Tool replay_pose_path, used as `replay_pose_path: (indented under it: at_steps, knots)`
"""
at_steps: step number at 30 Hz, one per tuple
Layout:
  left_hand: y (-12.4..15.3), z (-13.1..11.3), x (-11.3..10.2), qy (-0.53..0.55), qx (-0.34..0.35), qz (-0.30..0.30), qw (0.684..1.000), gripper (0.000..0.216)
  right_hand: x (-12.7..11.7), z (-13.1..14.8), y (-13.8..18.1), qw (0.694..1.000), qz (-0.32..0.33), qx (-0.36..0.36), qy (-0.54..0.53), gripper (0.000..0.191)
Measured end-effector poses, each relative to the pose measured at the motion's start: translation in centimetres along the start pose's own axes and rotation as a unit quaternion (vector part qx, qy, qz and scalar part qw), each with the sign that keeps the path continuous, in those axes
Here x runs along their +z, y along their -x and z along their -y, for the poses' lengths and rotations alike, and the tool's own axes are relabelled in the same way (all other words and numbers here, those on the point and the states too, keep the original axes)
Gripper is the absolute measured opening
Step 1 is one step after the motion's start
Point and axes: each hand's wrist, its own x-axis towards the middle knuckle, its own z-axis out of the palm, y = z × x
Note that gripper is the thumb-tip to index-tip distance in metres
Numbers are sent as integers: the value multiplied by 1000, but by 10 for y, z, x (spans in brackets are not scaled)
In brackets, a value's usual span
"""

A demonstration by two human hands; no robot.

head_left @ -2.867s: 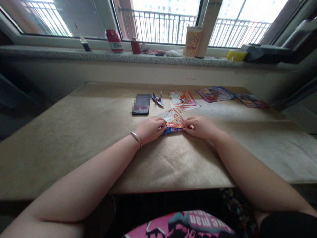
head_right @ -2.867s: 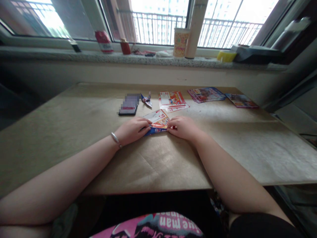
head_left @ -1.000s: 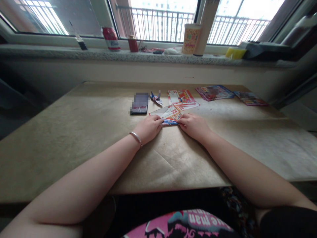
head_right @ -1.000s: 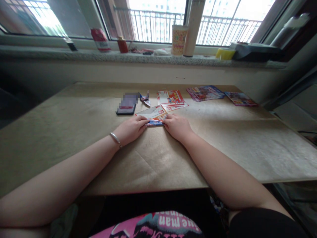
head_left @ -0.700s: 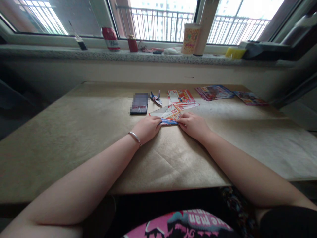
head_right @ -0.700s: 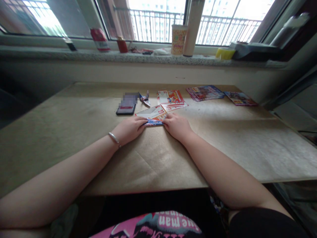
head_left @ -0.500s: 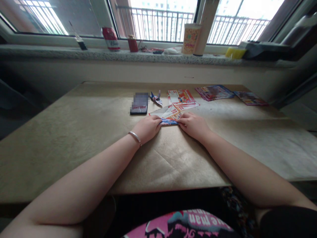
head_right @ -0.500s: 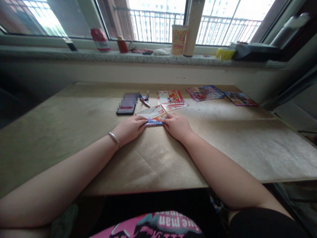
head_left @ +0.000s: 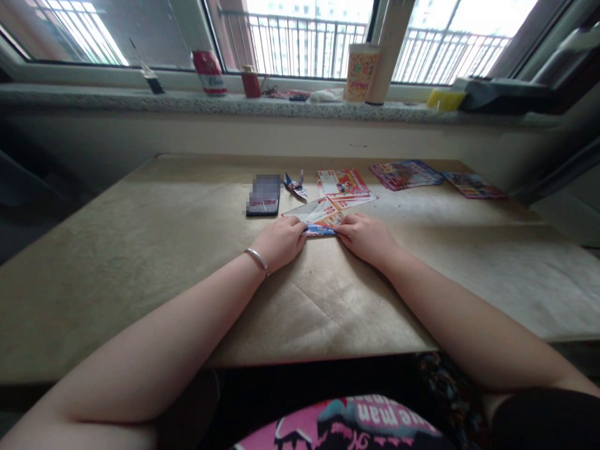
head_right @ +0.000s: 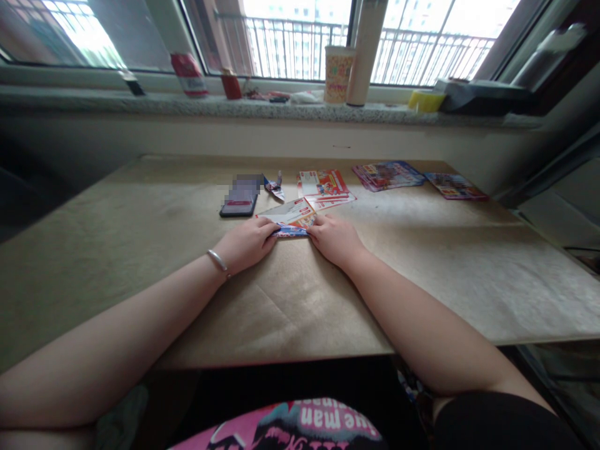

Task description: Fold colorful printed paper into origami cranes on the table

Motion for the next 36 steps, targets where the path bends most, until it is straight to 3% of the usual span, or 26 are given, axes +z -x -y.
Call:
replay_pose_path:
  at_steps: [3, 11, 22, 36]
  knots:
    - [2, -5, -1, -12, 14, 7, 1000, 41, -2, 1, 0, 1000, 7, 7, -1, 35]
    - [4, -15, -1, -39, -25, 24, 999, 47, -1, -1, -1, 1000, 6, 6, -10, 36]
    - [0, -16, -2, -10, 35, 26, 999, 50, 2, -8, -3, 999, -10, -16, -45, 31]
    - [0, -20, -4, -19, 23, 33, 999, 51, 5, -22, -1, 992, -29, -36, -114, 25]
